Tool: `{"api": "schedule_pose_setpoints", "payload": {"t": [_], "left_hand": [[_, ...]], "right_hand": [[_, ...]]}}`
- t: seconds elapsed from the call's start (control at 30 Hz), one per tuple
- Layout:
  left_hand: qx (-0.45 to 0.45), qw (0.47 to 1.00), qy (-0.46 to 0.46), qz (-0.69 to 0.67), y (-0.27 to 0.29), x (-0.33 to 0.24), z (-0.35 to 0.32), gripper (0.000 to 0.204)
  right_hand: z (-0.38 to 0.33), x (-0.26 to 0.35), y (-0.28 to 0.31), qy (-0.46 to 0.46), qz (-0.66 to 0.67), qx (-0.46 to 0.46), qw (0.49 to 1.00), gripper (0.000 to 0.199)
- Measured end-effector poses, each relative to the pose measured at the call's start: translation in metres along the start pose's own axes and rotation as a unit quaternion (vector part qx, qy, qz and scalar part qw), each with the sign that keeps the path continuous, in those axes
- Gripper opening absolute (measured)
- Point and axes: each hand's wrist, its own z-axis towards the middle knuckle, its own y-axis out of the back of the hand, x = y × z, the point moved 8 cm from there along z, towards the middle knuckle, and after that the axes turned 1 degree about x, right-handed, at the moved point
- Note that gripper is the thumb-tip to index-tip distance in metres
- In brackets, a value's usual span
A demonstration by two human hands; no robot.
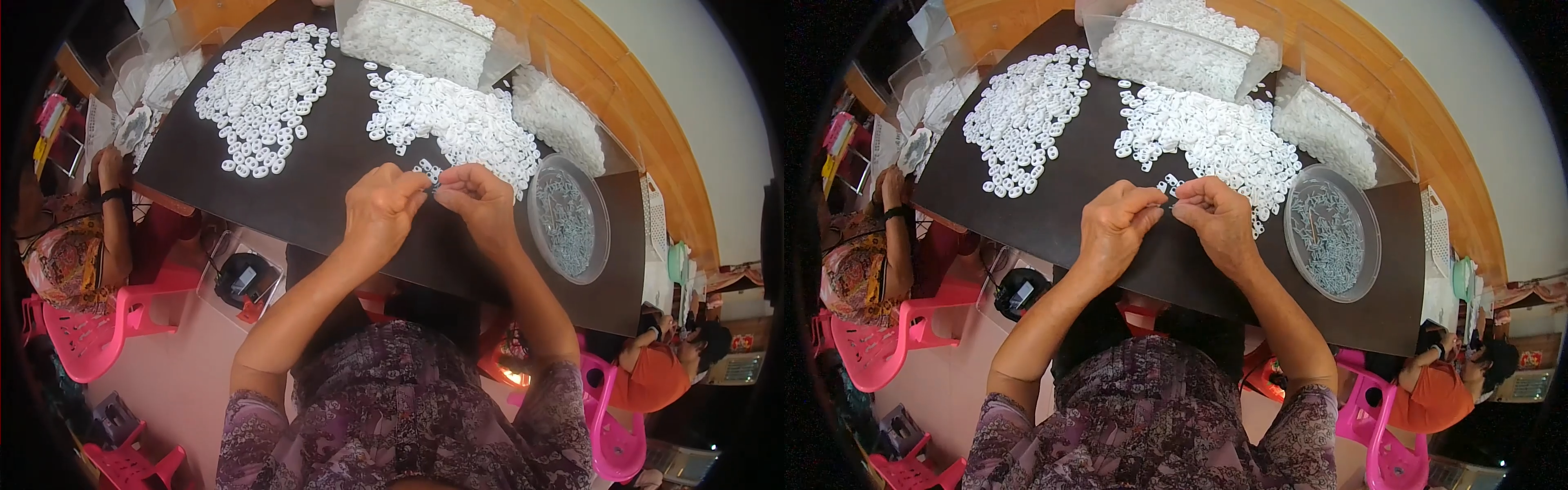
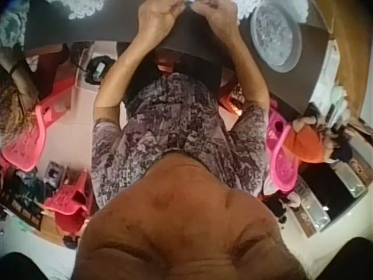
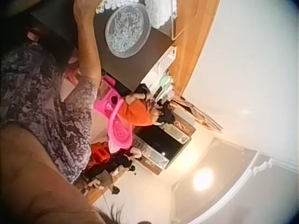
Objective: Manually sorting small white plastic components at a workstation.
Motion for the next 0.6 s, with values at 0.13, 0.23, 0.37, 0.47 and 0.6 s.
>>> {"api": "schedule_pose_setpoints", "payload": {"t": [0.13, 0.23, 0.37, 0.47, 0.6], "left_hand": [[0.007, 0.992, -0.083, 0.096, -0.009, -0.011, 0.003, 0.007], [0.022, 0.991, -0.082, 0.099, -0.012, -0.009, 0.006, 0.007], [0.039, 0.992, -0.072, 0.094, -0.015, -0.005, 0.008, 0.007], [0.041, 0.994, -0.063, 0.083, -0.017, -0.003, 0.011, 0.008], [0.036, 0.992, -0.057, 0.107, -0.018, -0.001, 0.012, 0.010]], "right_hand": [[0.003, -0.006, -0.003, -0.036, 0.038, 0.018, 0.998, 0.022], [0.006, -0.012, -0.003, -0.034, 0.021, 0.016, 0.999, 0.022], [0.008, -0.014, -0.003, -0.026, 0.031, 0.006, 0.999, 0.022], [0.008, -0.013, -0.005, -0.024, 0.017, -0.008, 1.000, 0.022], [0.009, -0.014, -0.004, -0.025, 0.002, -0.009, 1.000, 0.019]]}}
